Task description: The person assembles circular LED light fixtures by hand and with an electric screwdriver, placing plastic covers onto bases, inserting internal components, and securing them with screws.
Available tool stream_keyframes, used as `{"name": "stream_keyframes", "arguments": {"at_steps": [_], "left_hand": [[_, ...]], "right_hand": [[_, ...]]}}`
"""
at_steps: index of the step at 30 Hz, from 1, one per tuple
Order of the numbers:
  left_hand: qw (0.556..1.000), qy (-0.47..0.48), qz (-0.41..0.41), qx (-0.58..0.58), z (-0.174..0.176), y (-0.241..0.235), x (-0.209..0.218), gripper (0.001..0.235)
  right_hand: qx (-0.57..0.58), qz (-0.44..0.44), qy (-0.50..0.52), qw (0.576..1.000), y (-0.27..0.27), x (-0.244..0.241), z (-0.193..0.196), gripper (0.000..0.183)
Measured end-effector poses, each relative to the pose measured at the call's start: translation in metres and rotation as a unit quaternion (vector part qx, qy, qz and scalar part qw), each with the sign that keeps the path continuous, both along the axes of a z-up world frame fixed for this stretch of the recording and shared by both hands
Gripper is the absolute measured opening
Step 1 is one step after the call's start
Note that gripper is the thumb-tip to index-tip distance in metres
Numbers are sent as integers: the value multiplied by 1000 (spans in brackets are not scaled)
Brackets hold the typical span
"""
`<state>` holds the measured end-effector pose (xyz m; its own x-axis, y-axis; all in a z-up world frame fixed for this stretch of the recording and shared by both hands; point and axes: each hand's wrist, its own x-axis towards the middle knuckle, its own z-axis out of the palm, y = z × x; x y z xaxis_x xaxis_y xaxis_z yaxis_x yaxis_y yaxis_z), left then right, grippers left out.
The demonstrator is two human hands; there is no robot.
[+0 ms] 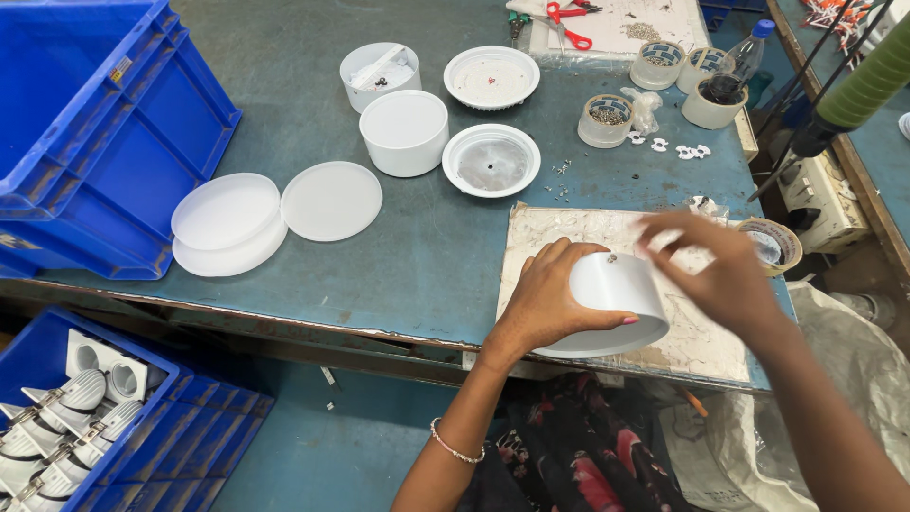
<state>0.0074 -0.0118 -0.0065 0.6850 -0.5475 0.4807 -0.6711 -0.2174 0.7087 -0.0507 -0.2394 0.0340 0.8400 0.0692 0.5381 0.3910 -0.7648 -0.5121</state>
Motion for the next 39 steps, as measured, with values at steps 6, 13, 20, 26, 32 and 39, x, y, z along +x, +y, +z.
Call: {"name": "stream_keyframes", "arguments": {"at_steps": [6, 13, 20, 26, 32, 39], "left_hand": [[1000, 1, 4, -6, 0, 3, -1, 82], [1000, -2, 2, -14, 2, 5, -1, 80], [1000, -3, 5, -1, 1, 3, -2, 81], [1000, -6, 5, 7, 1, 2, -2, 82], [1000, 1, 8, -4, 2, 5, -4, 82], [1000, 9, 7, -6, 2, 5, -5, 83]], "right_hand": [[19, -282, -241, 929, -162, 60, 21, 47], [293, -156, -152, 931, -244, 104, 32, 38], [346, 200, -104, 911, -211, 77, 58, 35], [342, 239, -130, 900, -97, 19, 67, 40], [332, 250, -156, 896, -19, 9, 90, 45], [323, 248, -153, 900, 2, 19, 96, 53]]}}
